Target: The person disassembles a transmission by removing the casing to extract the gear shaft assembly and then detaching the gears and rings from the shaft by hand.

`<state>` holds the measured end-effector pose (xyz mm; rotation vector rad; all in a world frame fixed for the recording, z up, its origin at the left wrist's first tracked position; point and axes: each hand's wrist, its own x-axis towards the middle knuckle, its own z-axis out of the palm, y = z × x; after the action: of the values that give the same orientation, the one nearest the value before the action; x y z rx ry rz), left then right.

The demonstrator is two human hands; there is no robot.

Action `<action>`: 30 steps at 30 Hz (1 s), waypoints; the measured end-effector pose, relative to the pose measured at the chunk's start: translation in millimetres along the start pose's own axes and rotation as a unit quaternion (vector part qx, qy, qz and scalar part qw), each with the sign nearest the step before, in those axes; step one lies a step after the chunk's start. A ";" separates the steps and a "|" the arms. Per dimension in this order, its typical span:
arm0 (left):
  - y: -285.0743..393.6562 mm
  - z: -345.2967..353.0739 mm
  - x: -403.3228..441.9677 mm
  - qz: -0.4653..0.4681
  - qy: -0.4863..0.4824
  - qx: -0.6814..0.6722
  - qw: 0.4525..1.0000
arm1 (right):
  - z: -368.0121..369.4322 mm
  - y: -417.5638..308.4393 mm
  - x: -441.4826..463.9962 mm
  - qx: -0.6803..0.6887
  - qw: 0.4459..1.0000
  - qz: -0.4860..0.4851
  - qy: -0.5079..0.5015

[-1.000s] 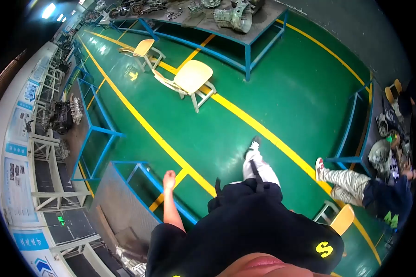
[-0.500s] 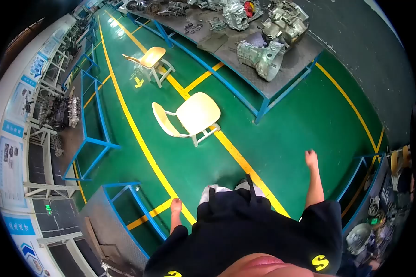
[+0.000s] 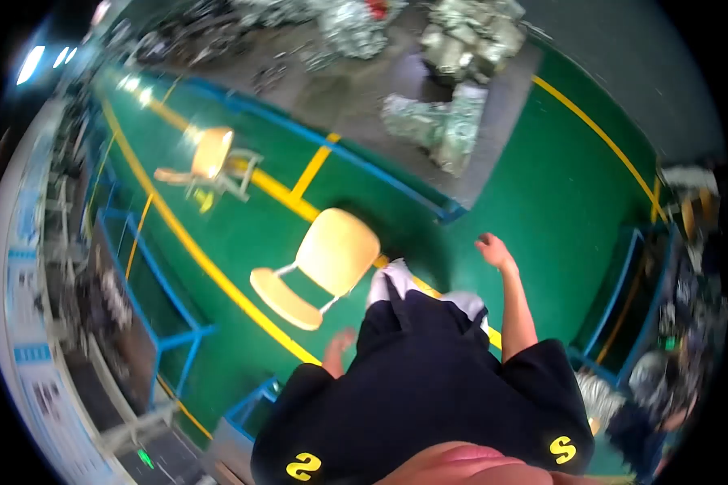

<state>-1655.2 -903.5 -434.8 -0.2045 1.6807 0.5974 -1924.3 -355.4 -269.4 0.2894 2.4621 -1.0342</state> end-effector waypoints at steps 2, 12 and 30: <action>67.6 -117.8 -13.2 0.039 0.327 -0.040 0.943 | -32.5 -19.9 22.4 0.035 0.998 0.002 0.049; 315.8 -496.7 -12.1 0.259 0.480 -0.149 0.825 | -89.3 -118.2 101.6 0.134 0.969 -0.029 0.208; 428.8 -622.3 67.1 0.277 0.407 -0.054 0.869 | -38.6 -136.9 192.1 0.348 0.857 0.180 0.334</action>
<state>-2403.2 -832.7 -329.1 -0.0404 2.5623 1.1447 -2153.9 -419.6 -252.9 1.4993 2.2804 -1.8346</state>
